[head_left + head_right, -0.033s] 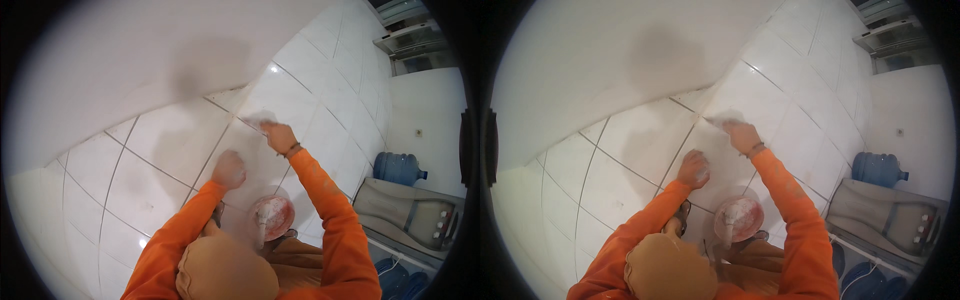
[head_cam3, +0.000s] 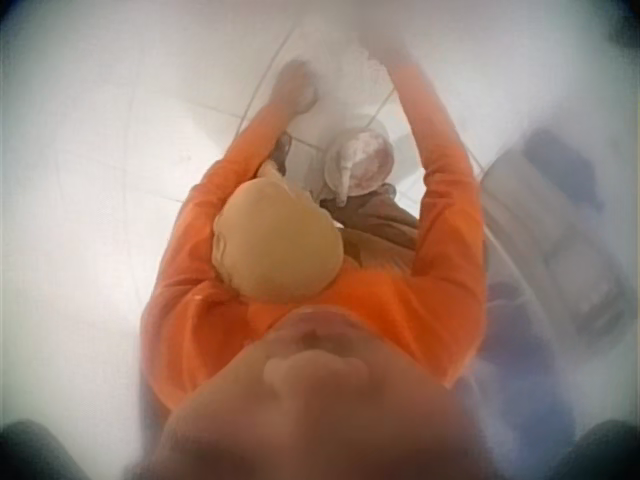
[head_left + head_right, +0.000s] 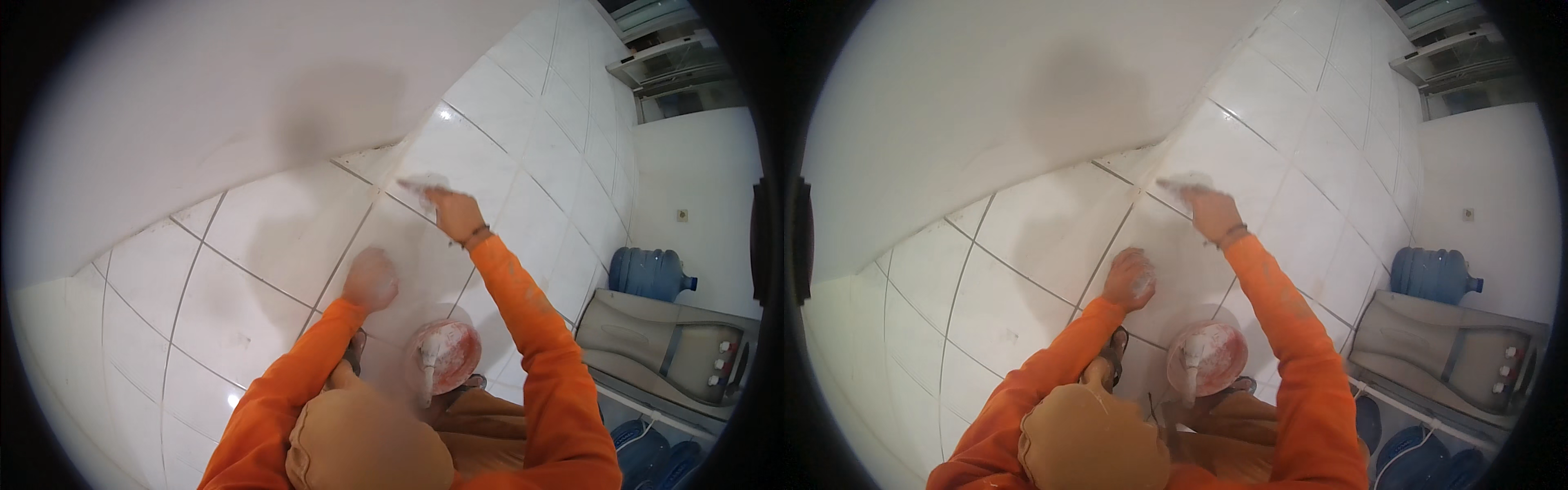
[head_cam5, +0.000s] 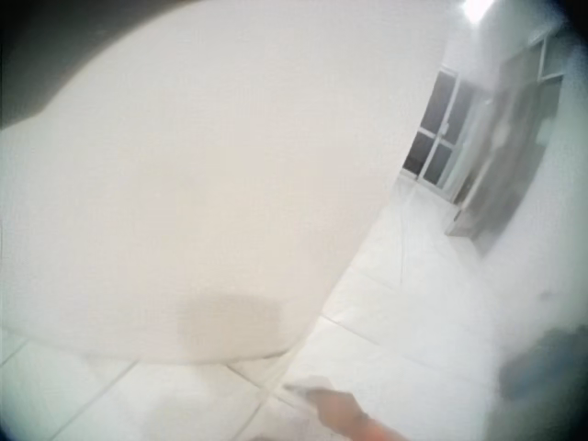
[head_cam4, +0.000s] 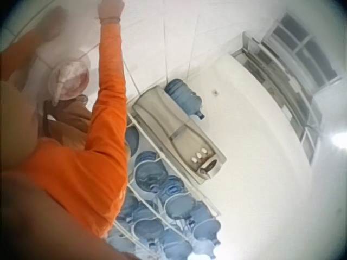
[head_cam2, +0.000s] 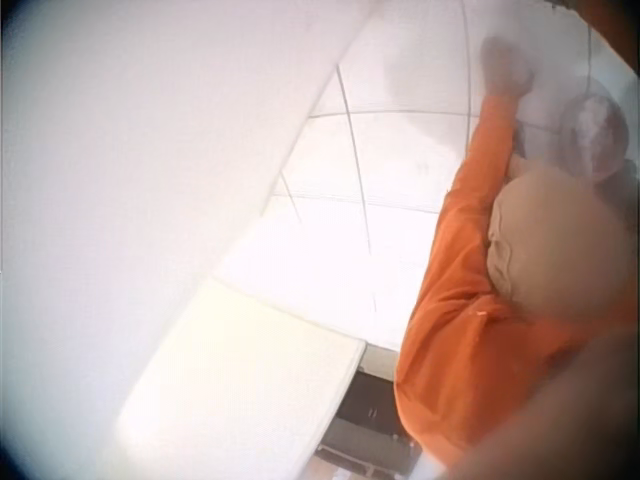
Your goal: The person kneels on a tiled floor and uses a plastic bag filled with a white paste to apply grout into the joints between white floor tiles. They repeatedly scoop the paste from a pink bucket and rub it into the seams, working across multiple tile sections.
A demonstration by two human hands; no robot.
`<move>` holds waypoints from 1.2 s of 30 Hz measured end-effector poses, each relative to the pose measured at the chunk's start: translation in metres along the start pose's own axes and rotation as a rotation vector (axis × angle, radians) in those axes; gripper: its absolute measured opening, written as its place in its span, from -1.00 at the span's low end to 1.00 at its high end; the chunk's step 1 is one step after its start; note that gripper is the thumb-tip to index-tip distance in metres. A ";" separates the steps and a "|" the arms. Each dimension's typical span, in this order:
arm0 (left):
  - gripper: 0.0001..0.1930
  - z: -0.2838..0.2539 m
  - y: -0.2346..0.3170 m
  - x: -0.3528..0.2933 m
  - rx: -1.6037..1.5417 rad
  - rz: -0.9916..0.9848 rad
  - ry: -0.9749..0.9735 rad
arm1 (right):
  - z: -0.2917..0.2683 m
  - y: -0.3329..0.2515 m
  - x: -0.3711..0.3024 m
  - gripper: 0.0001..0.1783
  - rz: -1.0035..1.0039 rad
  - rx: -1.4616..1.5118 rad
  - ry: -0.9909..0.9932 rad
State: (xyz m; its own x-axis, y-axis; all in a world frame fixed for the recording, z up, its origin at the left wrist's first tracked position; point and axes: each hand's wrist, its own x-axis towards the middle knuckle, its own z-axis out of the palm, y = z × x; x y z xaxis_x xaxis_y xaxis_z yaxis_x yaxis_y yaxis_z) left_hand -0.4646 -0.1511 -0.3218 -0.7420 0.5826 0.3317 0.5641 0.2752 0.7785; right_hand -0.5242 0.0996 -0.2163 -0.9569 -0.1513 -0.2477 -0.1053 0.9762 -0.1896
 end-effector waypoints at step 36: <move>-0.46 -0.197 -0.111 -0.128 0.896 -0.907 0.665 | 0.128 -0.131 0.013 -0.44 -0.049 -0.245 0.404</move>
State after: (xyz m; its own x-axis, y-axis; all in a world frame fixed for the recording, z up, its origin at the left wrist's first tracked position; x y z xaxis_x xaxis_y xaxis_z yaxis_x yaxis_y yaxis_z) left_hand -0.5039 -0.4069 -0.3456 -0.8492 -0.4417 0.2893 -0.3384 0.8759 0.3440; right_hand -0.4883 -0.0505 -0.3162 -0.9727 -0.1729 0.1545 -0.1672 0.9847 0.0495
